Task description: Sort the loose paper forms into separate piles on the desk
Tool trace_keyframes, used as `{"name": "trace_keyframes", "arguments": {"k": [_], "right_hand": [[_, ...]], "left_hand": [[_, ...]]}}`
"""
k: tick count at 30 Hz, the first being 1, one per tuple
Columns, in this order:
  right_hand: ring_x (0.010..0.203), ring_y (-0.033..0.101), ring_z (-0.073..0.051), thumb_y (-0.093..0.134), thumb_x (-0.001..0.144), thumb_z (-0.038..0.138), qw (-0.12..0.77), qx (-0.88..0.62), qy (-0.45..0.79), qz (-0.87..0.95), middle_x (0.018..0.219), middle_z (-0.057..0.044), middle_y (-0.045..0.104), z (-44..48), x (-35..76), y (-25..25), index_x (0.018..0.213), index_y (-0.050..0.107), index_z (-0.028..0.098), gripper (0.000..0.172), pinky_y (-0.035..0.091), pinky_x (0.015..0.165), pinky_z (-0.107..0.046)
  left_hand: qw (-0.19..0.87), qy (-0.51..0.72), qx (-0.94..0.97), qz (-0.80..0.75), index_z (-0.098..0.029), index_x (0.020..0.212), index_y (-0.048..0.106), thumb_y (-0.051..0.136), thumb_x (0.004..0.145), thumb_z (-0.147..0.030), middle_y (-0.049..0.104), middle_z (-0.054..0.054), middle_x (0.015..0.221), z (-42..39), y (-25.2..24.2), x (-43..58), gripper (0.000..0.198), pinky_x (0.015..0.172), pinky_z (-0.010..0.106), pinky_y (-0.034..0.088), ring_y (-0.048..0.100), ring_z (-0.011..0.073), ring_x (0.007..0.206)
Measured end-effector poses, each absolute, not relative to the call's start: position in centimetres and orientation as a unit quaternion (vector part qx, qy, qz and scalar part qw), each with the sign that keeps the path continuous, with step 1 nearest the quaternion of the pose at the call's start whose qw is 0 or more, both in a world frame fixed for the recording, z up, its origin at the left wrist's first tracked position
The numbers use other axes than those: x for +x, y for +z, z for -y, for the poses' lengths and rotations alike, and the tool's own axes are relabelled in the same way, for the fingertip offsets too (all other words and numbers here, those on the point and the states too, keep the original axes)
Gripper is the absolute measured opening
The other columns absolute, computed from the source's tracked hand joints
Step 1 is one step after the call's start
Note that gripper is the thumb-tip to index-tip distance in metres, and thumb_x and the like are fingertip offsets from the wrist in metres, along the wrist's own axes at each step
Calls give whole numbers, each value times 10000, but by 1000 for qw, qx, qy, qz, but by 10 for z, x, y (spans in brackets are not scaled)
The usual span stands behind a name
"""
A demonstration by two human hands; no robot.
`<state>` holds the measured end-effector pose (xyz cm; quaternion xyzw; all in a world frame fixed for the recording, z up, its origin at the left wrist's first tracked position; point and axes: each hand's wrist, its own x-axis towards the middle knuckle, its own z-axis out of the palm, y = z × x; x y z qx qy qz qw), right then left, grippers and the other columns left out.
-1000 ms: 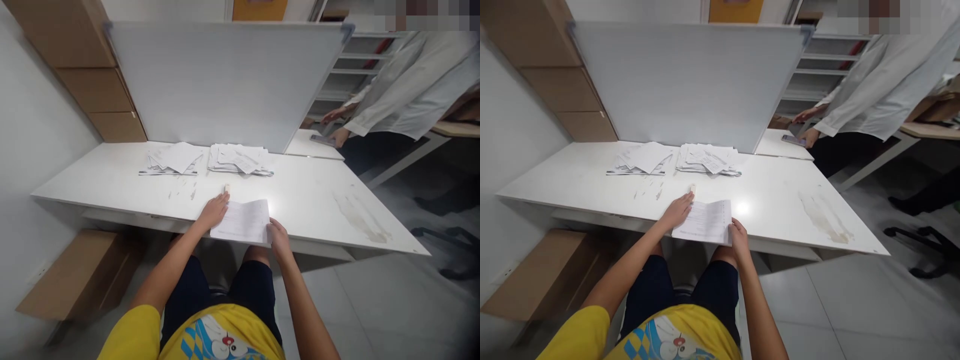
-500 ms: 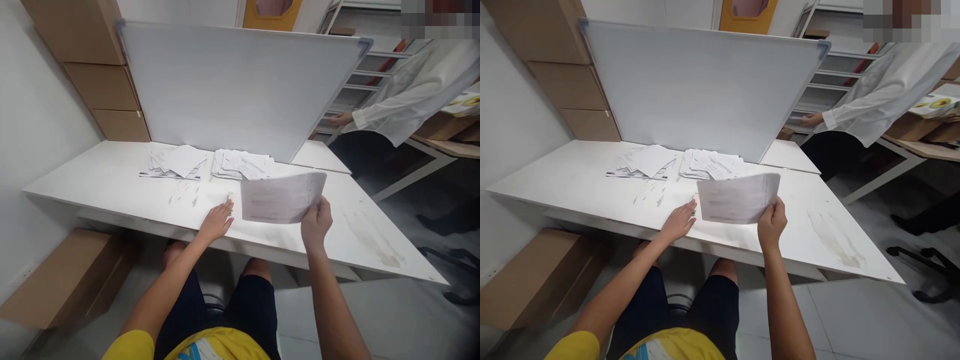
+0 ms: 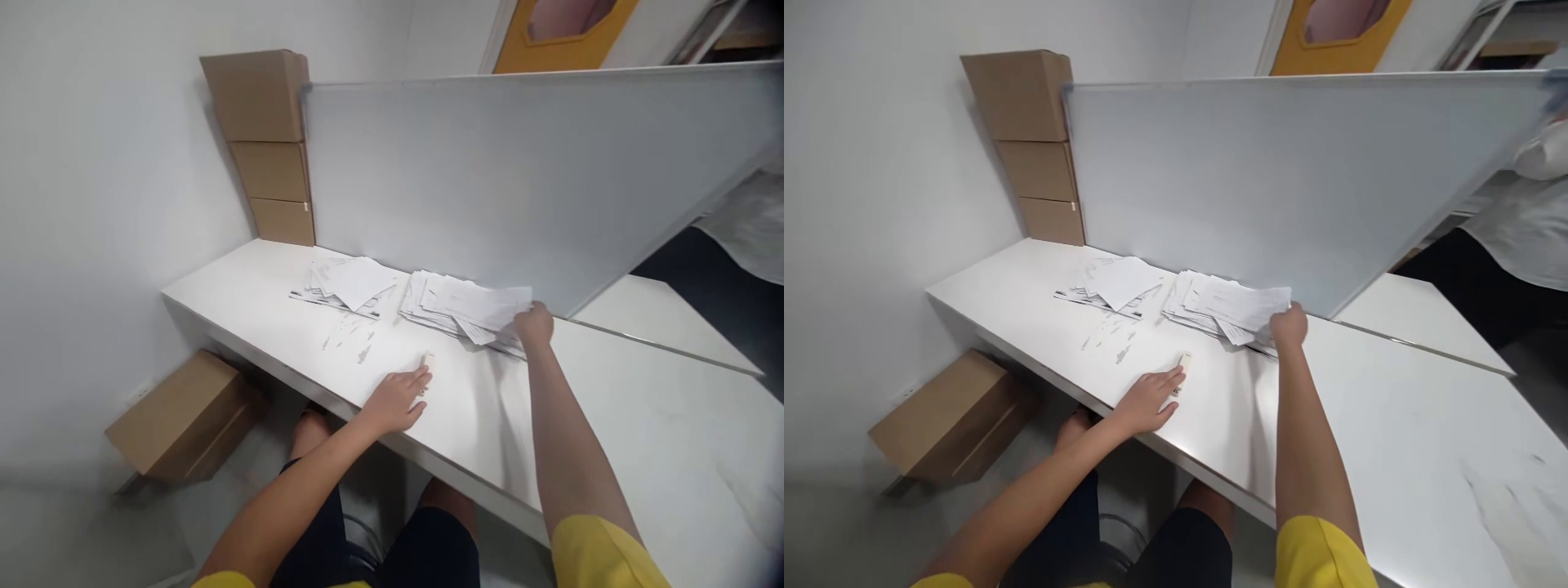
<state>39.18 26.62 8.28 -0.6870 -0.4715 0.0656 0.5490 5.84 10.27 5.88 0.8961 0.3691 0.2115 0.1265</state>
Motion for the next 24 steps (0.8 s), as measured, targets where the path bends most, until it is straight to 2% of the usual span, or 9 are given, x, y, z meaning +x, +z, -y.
{"name": "trace_keyframes", "arguments": {"k": [2, 4, 7, 11, 15, 17, 19, 22, 24], "right_hand": [[1317, 393, -378, 446, 826, 251, 499, -737, 29, 454, 1396, -365, 411, -255, 390, 67, 1311, 526, -48, 576, 290, 1057, -519], [1438, 220, -376, 397, 871, 297, 483, -741, 4, 466, 1543, -325, 228, -233, 385, 47, 1393, 441, -44, 625, 199, 1137, -526], [1493, 81, -371, 349, 922, 413, 481, -743, 11, 465, 1601, -273, 124, -199, 379, 18, 1434, 393, -19, 671, 129, 1179, -537], [1482, 141, -374, 389, 912, 488, 403, -720, 0, 564, 1592, -249, 204, -181, 374, 2, 1393, 482, 39, 665, 192, 1165, -538], [1346, 417, -305, 337, 933, 370, 290, -603, -32, 743, 1466, -154, 482, -178, 367, 4, 1229, 644, 143, 484, 324, 1113, -488], [1292, 475, -303, 327, 929, 352, 250, -631, -30, 733, 1428, -147, 526, -174, 363, 4, 1206, 667, 147, 484, 354, 1093, -479], [1356, 401, -361, 333, 912, 366, 230, -712, -36, 662, 1475, -219, 450, -168, 359, 4, 1229, 649, 65, 539, 340, 1093, -517], [1444, 218, -439, 356, 885, 374, 226, -795, -35, 563, 1519, -367, 267, -156, 349, 5, 1289, 535, -113, 658, 288, 1102, -572], [1450, 198, -444, 346, 882, 355, 220, -808, -24, 546, 1514, -402, 228, -146, 341, 7, 1299, 488, -162, 679, 276, 1109, -560]], "left_hand": [[127, 210, 895, -372, -198, 1484, 353, 474, 936, -328, 392, 82, 1559, -102, 58, 58, 577, 1045, 402, 416, 489, 233, 1323], [121, 203, 897, -374, -201, 1490, 340, 467, 940, -346, 376, 69, 1570, -101, 57, 58, 583, 1047, 396, 411, 486, 230, 1323], [98, 191, 902, -374, -194, 1509, 304, 443, 948, -356, 350, 70, 1584, -99, 54, 58, 600, 1047, 389, 401, 480, 235, 1323], [60, 168, 911, -371, -145, 1524, 254, 386, 957, -324, 295, 90, 1607, -95, 50, 61, 609, 1042, 383, 391, 453, 245, 1344], [41, 142, 915, -376, -127, 1538, 210, 341, 960, -301, 231, 111, 1626, -92, 47, 64, 617, 1045, 395, 377, 446, 258, 1351], [44, 140, 915, -376, -130, 1541, 197, 348, 955, -301, 232, 116, 1626, -92, 46, 64, 630, 1051, 392, 373, 445, 252, 1355], [50, 144, 914, -376, -133, 1543, 189, 350, 952, -301, 234, 112, 1626, -92, 45, 63, 635, 1063, 391, 370, 439, 246, 1363], [64, 152, 913, -374, -147, 1547, 178, 342, 954, -291, 238, 101, 1626, -92, 43, 60, 632, 1070, 394, 374, 443, 246, 1364], [71, 164, 912, -370, -146, 1554, 142, 356, 950, -296, 214, 114, 1631, -90, 43, 58, 658, 1062, 397, 389, 439, 254, 1368]]}}
